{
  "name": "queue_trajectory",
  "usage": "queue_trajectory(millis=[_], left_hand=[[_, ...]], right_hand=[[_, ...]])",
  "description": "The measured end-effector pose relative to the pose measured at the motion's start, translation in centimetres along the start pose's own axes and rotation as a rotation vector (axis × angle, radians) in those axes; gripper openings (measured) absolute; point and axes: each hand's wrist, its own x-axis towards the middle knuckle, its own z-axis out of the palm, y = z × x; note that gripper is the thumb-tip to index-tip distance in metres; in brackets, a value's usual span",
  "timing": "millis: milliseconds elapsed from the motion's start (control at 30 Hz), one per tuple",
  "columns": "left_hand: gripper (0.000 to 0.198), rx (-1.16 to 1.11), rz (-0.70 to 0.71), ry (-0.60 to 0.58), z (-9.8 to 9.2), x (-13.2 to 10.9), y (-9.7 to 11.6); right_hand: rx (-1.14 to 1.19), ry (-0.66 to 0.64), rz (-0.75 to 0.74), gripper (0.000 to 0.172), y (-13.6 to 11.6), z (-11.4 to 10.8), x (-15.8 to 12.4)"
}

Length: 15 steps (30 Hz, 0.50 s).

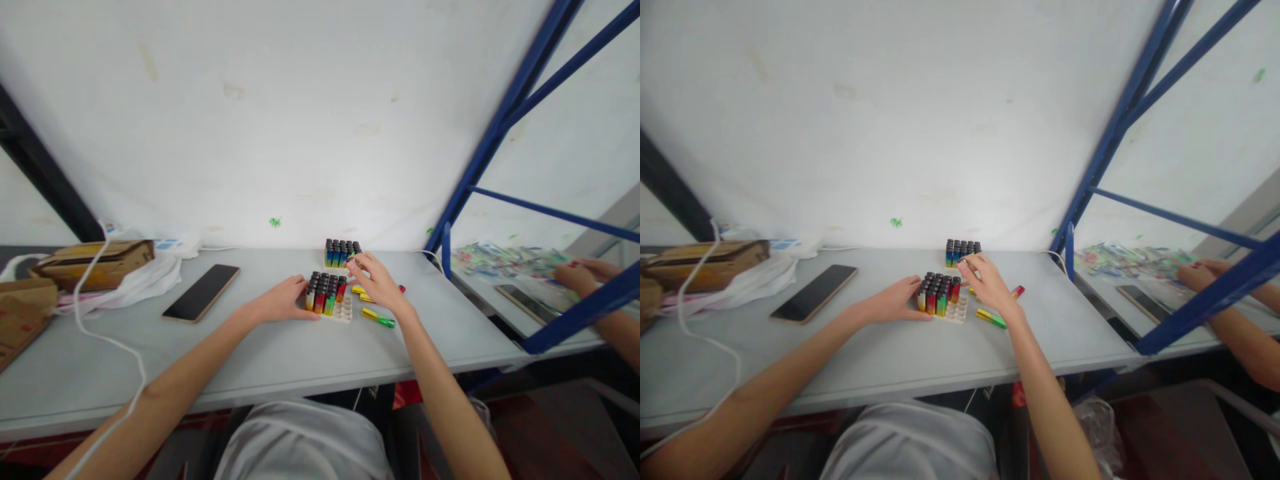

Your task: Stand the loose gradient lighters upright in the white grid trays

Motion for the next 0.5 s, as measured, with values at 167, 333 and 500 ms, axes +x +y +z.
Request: queue_trajectory(millis=[167, 333, 500], left_hand=[[0.068, -0.003, -0.009, 0.002, -0.1, -0.1, 0.2], [0.068, -0.011, -0.009, 0.0, -0.2, -0.1, 0.3], [0.066, -0.001, -0.006, -0.007, -0.2, 0.0, 0.4]], right_hand=[[-0.248, -0.025, -0.086, 0.043, -1.4, -1.2, -0.3], [-0.223, -0.29, 0.006, 0.04, -1.0, -1.5, -0.7], [-0.231, -0.362, 0.057, 0.037, -0.8, -1.4, -0.8]])
